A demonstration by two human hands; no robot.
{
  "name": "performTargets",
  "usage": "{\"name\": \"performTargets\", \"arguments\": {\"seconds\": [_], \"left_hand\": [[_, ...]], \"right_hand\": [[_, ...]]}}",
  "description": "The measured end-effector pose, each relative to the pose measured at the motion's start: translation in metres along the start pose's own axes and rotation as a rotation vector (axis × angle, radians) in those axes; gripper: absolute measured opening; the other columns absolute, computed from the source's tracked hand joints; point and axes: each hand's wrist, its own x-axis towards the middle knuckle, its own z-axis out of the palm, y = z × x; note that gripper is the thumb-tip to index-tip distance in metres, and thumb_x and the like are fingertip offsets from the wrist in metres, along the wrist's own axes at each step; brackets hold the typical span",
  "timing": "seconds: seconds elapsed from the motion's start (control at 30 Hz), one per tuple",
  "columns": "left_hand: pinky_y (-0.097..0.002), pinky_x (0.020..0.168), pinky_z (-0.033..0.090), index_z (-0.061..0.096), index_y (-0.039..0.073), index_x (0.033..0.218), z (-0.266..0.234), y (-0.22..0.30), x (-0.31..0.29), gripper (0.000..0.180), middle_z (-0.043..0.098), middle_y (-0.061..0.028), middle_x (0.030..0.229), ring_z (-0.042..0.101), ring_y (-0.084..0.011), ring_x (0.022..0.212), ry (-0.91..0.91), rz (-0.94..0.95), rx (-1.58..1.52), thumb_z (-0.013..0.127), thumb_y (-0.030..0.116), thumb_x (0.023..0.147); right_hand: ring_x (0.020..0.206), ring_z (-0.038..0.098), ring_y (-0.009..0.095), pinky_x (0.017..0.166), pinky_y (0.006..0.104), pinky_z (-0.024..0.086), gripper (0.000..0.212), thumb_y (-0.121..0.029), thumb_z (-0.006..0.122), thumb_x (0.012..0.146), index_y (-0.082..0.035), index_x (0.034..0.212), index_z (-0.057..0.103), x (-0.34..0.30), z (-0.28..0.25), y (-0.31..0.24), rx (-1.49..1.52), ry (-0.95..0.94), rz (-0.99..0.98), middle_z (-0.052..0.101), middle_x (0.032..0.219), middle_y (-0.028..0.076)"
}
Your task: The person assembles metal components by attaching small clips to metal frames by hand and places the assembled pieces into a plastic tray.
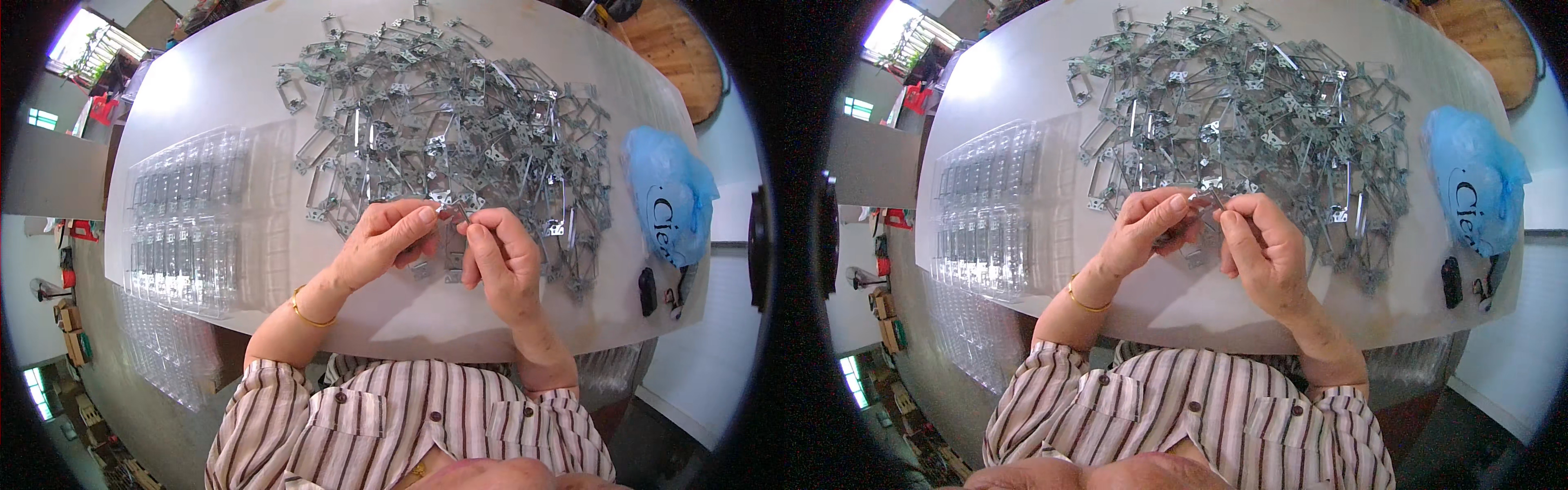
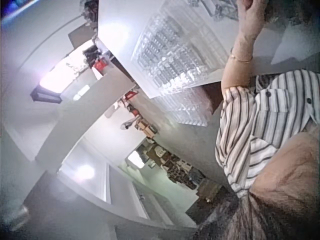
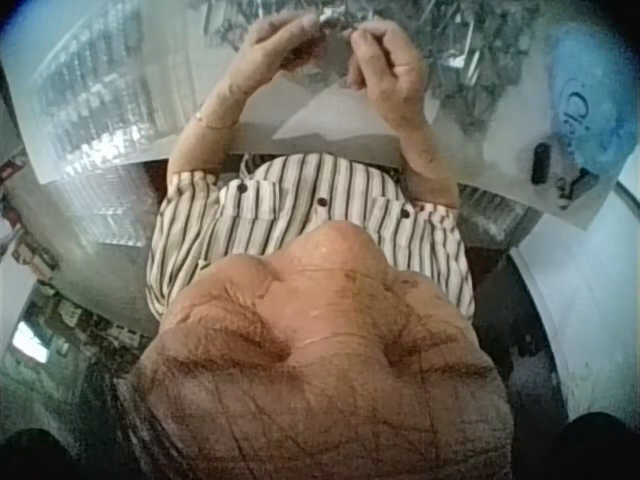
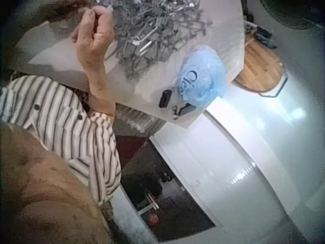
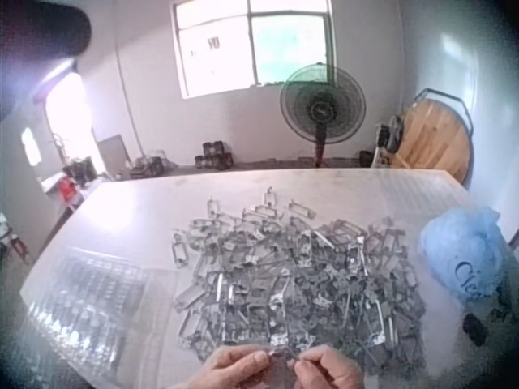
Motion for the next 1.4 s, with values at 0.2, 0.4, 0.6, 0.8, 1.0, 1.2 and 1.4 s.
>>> {"name": "performTargets", "arguments": {"seconds": [0.2, 0.4, 0.6, 0.8, 1.0, 1.2, 1.4], "left_hand": [[-0.0196, 0.053, 0.036, 0.065, 0.0, 0.126, 0.003, -0.005, -0.002, 0.042, 0.064, -0.0003, 0.08, 0.048, -0.0034, 0.063, 0.095, 0.142, 0.185, 0.06, 0.034, 0.103], [-0.0223, 0.06, 0.044, 0.066, -0.004, 0.123, 0.005, 0.001, -0.002, 0.037, 0.066, -0.0021, 0.085, 0.054, -0.0054, 0.069, 0.032, 0.286, 0.439, 0.063, 0.026, 0.101], [-0.0259, 0.063, 0.049, 0.066, -0.005, 0.119, 0.001, -0.001, -0.002, 0.034, 0.07, -0.0098, 0.086, 0.06, -0.0096, 0.072, 0.059, 0.376, 0.6, 0.066, 0.022, 0.098], [-0.0303, 0.065, 0.052, 0.067, -0.004, 0.116, 0.001, -0.002, 0.001, 0.033, 0.071, -0.0152, 0.09, 0.067, -0.0197, 0.073, 0.032, 0.475, 0.74, 0.068, 0.021, 0.095], [-0.0343, 0.061, 0.051, 0.067, -0.003, 0.115, 0.004, 0.0, 0.0, 0.033, 0.069, -0.0148, 0.085, 0.066, -0.0254, 0.069, -0.031, 0.505, 0.78, 0.07, 0.02, 0.091], [-0.0359, 0.056, 0.048, 0.069, 0.001, 0.115, 0.006, -0.001, -0.002, 0.034, 0.063, -0.0115, 0.074, 0.062, -0.0266, 0.062, -0.114, 0.47, 0.849, 0.072, 0.018, 0.087], [-0.0355, 0.055, 0.046, 0.069, 0.001, 0.116, 0.006, 0.004, -0.006, 0.034, 0.063, -0.0117, 0.073, 0.06, -0.0243, 0.06, -0.283, 0.552, 0.936, 0.071, 0.018, 0.087]], "right_hand": [[0.051, 0.051, 0.005, 0.046, 0.022, 0.039, 0.01, -0.009, 0.053, 0.104, 0.0, 0.104, 0.058, -0.001, 0.0, -0.001, -0.002, 0.003, 0.005, 0.056, 0.063, 0.0], [0.052, 0.052, 0.005, 0.048, 0.0217, 0.04, 0.013, -0.013, 0.053, 0.104, -0.001, 0.11, 0.055, -0.003, 0.0, 0.005, -0.035, 0.017, 0.001, 0.057, 0.065, 0.001], [0.055, 0.052, 0.005, 0.049, 0.0216, 0.04, 0.022, -0.021, 0.055, 0.105, -0.001, 0.115, 0.054, -0.001, 0.006, 0.008, -0.006, 0.068, -0.041, 0.058, 0.066, 0.001], [0.05, 0.048, 0.004, 0.046, 0.0208, 0.037, 0.024, -0.022, 0.054, 0.106, -0.002, 0.12, 0.056, 0.003, -0.008, 0.013, 0.078, -0.102, 0.084, 0.056, 0.065, -0.002], [0.048, 0.044, 0.0, 0.041, 0.0181, 0.032, 0.017, -0.021, 0.06, 0.103, -0.004, 0.107, 0.063, 0.004, -0.015, 0.016, 0.082, -0.068, 0.132, 0.056, 0.067, -0.005], [0.049, 0.042, -0.001, 0.042, 0.018, 0.03, 0.015, -0.019, 0.064, 0.101, -0.004, 0.101, 0.064, 0.005, -0.02, 0.011, 0.006, 0.008, 0.145, 0.054, 0.067, -0.008], [0.052, 0.041, -0.001, 0.044, 0.0187, 0.03, 0.014, -0.018, 0.063, 0.101, -0.004, 0.101, 0.065, 0.007, -0.021, 0.01, 0.039, 0.067, 0.095, 0.05, 0.066, -0.008]]}}
